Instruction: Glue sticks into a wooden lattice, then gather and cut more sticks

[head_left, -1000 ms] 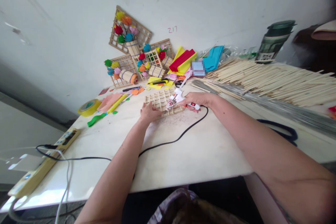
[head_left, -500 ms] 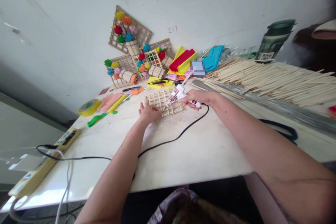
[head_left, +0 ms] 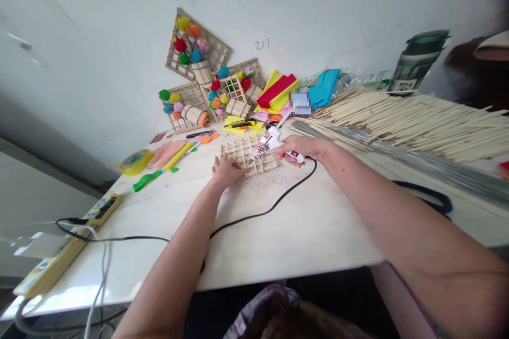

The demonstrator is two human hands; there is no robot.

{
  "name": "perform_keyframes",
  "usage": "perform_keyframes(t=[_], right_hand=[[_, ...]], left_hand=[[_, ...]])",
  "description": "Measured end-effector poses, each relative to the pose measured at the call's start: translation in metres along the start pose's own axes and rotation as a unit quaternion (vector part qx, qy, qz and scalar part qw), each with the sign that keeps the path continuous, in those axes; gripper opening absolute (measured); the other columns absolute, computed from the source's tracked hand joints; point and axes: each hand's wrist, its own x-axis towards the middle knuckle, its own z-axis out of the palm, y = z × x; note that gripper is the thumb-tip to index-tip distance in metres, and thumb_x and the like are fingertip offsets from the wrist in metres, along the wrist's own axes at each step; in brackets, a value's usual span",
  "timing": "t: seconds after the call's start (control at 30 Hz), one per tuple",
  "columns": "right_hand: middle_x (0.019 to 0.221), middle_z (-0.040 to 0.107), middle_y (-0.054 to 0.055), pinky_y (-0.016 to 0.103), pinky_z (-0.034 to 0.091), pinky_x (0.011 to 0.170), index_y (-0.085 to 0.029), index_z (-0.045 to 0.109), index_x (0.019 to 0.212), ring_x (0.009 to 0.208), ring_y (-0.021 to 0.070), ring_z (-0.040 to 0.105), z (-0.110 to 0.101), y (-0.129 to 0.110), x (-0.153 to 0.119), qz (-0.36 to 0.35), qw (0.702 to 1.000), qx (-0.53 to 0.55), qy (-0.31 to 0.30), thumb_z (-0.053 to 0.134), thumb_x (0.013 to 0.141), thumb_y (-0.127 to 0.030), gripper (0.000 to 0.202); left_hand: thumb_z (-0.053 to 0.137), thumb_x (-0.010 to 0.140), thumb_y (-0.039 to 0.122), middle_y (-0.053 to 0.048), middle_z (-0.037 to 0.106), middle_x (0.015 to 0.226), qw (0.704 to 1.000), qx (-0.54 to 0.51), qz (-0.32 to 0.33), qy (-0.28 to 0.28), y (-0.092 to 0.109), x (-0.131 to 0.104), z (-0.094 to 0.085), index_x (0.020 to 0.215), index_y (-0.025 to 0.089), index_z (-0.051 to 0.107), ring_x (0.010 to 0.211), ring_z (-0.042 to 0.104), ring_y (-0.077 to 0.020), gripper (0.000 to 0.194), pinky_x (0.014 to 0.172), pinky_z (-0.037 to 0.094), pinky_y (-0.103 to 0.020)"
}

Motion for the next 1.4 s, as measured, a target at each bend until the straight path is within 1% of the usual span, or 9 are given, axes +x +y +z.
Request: perform_keyframes(t=[0.23,0.43,0.6,0.73,0.87,0.97,1.07,1.27,1.4], right_hand=[[0.039,0.044,-0.005,0.017,0.032,0.029,-0.015,0.045,0.060,0.029,0.0050,0.040,0.000,0.001,0.001,-0.001,1.000,0.011,0.006,0.063,0.069,-0.049,0.039],[0.041,0.045,-0.005,0.017,0.031,0.029,-0.014,0.048,0.066,0.030,0.0057,0.042,-0.002,0.005,0.002,-0.009,1.000,0.012,0.015,0.063,0.069,-0.048,0.037],[0.040,0.044,-0.004,0.018,0.032,0.030,-0.014,0.048,0.064,0.031,0.0062,0.042,-0.002,0.005,0.002,-0.019,0.999,0.023,0.016,0.062,0.069,-0.049,0.038],[0.039,0.044,-0.004,0.019,0.034,0.031,-0.014,0.048,0.063,0.030,0.0059,0.040,-0.002,0.005,0.002,-0.041,0.998,0.034,0.020,0.061,0.070,-0.048,0.037],[0.039,0.044,-0.004,0.019,0.032,0.031,-0.014,0.048,0.065,0.031,0.0066,0.041,-0.004,0.007,0.003,-0.045,0.997,0.045,0.031,0.062,0.070,-0.048,0.037],[0.040,0.044,-0.004,0.019,0.028,0.030,-0.013,0.051,0.068,0.031,0.0065,0.041,-0.005,0.010,0.004,-0.049,0.996,0.051,0.046,0.061,0.070,-0.049,0.037],[0.041,0.046,-0.003,0.019,0.029,0.030,-0.013,0.051,0.067,0.032,0.0069,0.042,-0.007,0.013,0.006,-0.055,0.995,0.062,0.063,0.061,0.070,-0.050,0.038],[0.041,0.044,-0.004,0.020,0.030,0.031,-0.013,0.053,0.072,0.033,0.0075,0.041,-0.009,0.016,0.008,-0.059,0.992,0.078,0.078,0.060,0.070,-0.050,0.038],[0.041,0.043,-0.004,0.020,0.030,0.032,-0.014,0.052,0.071,0.034,0.0075,0.040,-0.008,0.017,0.008,-0.059,0.990,0.092,0.086,0.060,0.071,-0.049,0.036]], left_hand=[[0.063,0.060,0.054,0.001,0.025,0.145,1.000,0.019,-0.006,-0.007,0.002,0.001,-0.002,0.076,0.023,0.058,0.133,0.003,-0.0363,0.035,0.103,0.015,-0.054],[0.062,0.062,0.051,0.001,0.023,0.145,0.999,0.031,-0.007,-0.004,0.002,0.001,-0.002,0.075,0.023,0.057,0.134,0.003,-0.0345,0.031,0.104,0.014,-0.053],[0.060,0.063,0.053,0.002,0.023,0.145,0.999,0.044,-0.009,-0.010,0.001,0.004,0.000,0.078,0.024,0.056,0.134,0.002,-0.0338,0.033,0.104,0.013,-0.053],[0.060,0.062,0.055,-0.001,0.020,0.147,0.998,0.061,-0.011,0.003,0.000,0.004,0.000,0.087,0.025,0.054,0.134,0.001,-0.0346,0.039,0.103,0.013,-0.055],[0.058,0.066,0.052,-0.003,0.019,0.147,0.998,0.053,-0.008,0.018,0.000,0.000,-0.012,0.104,0.027,0.050,0.134,0.004,-0.0318,0.046,0.104,0.013,-0.052],[0.051,0.071,0.052,-0.001,0.019,0.147,0.999,0.050,0.017,-0.007,0.001,-0.001,-0.024,0.117,0.029,0.045,0.135,0.003,-0.0282,0.051,0.105,0.012,-0.050],[0.044,0.074,0.053,0.000,0.016,0.147,0.996,0.069,0.041,-0.033,0.003,0.000,-0.032,0.126,0.030,0.041,0.135,-0.001,-0.0279,0.056,0.105,0.008,-0.050],[0.042,0.067,0.067,0.000,0.008,0.148,0.987,0.100,0.091,-0.088,-0.001,0.008,-0.036,0.135,0.031,0.031,0.133,-0.009,-0.0299,0.077,0.104,0.001,-0.052],[0.041,0.066,0.069,0.000,0.008,0.148,0.977,0.124,0.139,-0.106,-0.005,0.017,-0.036,0.137,0.031,0.027,0.133,-0.013,-0.0286,0.081,0.104,-0.003,-0.052]])
